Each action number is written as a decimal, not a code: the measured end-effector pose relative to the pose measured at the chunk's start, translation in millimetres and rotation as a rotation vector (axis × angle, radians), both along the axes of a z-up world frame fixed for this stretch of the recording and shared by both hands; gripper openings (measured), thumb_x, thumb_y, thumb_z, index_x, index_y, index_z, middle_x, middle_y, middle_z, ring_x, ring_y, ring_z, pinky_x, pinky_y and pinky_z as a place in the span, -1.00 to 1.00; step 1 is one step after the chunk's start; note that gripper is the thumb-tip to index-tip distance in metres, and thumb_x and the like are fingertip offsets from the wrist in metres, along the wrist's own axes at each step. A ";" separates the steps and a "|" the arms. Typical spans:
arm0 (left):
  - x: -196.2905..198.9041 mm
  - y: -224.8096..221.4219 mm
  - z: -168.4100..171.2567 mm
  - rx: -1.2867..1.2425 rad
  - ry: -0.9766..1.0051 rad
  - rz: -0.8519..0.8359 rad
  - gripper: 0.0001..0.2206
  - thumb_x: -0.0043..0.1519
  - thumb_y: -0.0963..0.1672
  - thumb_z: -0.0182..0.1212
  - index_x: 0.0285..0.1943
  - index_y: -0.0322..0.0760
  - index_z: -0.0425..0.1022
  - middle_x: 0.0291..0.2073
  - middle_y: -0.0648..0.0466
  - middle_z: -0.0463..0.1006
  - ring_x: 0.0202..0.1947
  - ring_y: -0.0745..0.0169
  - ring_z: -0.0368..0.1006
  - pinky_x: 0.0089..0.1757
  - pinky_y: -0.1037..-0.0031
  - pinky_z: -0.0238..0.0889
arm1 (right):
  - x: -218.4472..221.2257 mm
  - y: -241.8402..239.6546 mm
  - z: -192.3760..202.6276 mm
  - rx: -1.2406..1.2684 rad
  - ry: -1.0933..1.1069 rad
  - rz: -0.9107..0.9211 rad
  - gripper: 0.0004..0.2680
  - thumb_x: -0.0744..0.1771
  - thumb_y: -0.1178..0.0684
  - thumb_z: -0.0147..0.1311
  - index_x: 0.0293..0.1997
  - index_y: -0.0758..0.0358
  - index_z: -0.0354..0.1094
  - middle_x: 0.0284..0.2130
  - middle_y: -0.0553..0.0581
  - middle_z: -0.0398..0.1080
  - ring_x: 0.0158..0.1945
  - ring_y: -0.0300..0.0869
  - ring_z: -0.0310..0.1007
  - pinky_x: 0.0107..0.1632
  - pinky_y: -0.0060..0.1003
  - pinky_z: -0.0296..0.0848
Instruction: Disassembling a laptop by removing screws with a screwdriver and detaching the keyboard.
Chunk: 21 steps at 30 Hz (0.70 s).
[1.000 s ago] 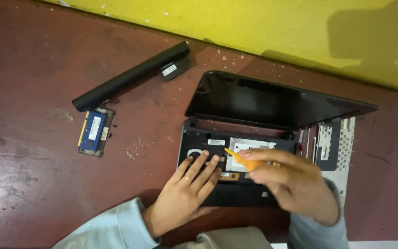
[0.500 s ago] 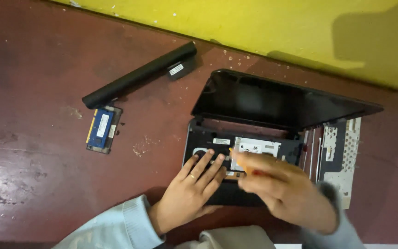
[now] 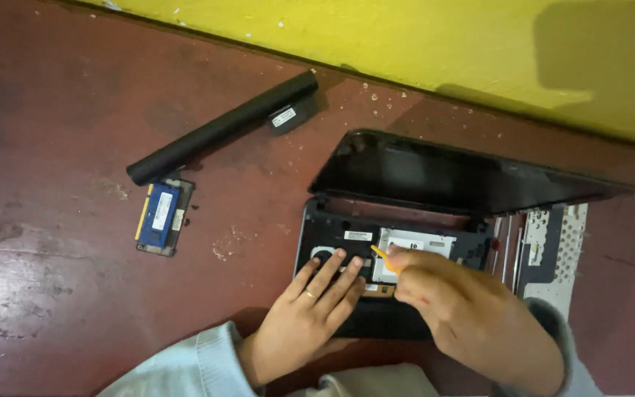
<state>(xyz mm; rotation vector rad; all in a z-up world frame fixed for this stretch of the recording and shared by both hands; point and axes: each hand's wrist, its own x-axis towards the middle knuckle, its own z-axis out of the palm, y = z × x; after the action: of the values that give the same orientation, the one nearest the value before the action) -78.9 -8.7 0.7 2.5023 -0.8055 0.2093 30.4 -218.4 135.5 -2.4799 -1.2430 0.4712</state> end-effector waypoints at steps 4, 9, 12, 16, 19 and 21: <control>1.1 0.8 0.3 0.019 0.009 0.010 -0.35 0.30 0.18 0.13 0.38 -0.33 0.38 0.47 -0.19 0.22 0.46 -0.27 0.14 0.29 0.01 0.13 | -24.0 9.9 -6.0 -0.005 -0.384 -0.163 -0.82 0.34 0.01 0.24 -0.03 0.09 0.35 0.07 -0.06 0.51 -0.02 -0.30 0.58 -0.18 -0.34 0.51; -0.9 2.1 -0.2 -0.008 0.013 0.011 -0.44 0.41 0.13 0.00 0.40 -0.31 0.37 0.48 -0.18 0.22 0.47 -0.27 0.15 0.29 0.03 0.13 | -40.0 11.7 -16.1 -0.024 -0.473 -0.290 -0.83 0.34 -0.02 0.28 -0.08 0.01 0.34 0.11 -0.01 0.48 -0.04 -0.23 0.64 -0.14 -0.40 0.55; -2.4 1.7 -1.2 -0.015 0.009 0.009 -0.48 0.42 0.08 0.00 0.43 -0.30 0.35 0.49 -0.17 0.20 0.48 -0.25 0.14 0.32 0.03 0.10 | -19.7 0.7 -9.7 0.084 -0.039 -0.221 -0.80 0.30 -0.10 0.19 -0.24 0.15 0.27 0.21 0.23 0.38 0.15 -0.09 0.55 0.07 -0.26 0.57; -0.6 1.3 -1.6 0.012 -0.003 -0.003 -0.62 0.45 -0.10 -0.10 0.40 -0.33 0.37 0.47 -0.19 0.22 0.46 -0.28 0.13 0.30 0.00 0.13 | 3.8 -1.1 2.8 -0.128 0.383 -0.303 -0.69 0.32 0.20 -0.15 0.19 -0.02 0.17 0.39 -0.13 0.21 0.42 -0.36 0.24 0.33 -0.39 0.21; -0.6 1.8 -1.2 0.013 0.000 -0.009 -0.63 0.45 -0.12 -0.11 0.40 -0.34 0.36 0.47 -0.20 0.23 0.46 -0.30 0.13 0.29 0.00 0.13 | 0.4 -9.4 -10.1 -0.044 -0.092 0.049 -0.91 0.32 0.25 -0.07 -0.22 0.14 0.30 0.24 0.09 0.36 0.21 -0.25 0.46 0.08 -0.30 0.52; -0.4 1.6 -0.2 0.028 -0.003 -0.009 -0.64 0.45 -0.14 -0.12 0.40 -0.32 0.36 0.47 -0.18 0.23 0.46 -0.29 0.13 0.29 0.02 0.12 | -7.8 -4.0 -13.3 -0.137 -0.088 -0.024 -0.92 0.27 0.19 0.05 -0.38 0.10 0.45 0.22 -0.05 0.41 0.13 -0.36 0.50 -0.06 -0.30 0.57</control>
<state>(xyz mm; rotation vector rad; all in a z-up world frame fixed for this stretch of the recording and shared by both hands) -79.3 -7.1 0.4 2.5245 -0.8257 0.2004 22.7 -222.4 122.2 -2.6539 -1.2510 0.4595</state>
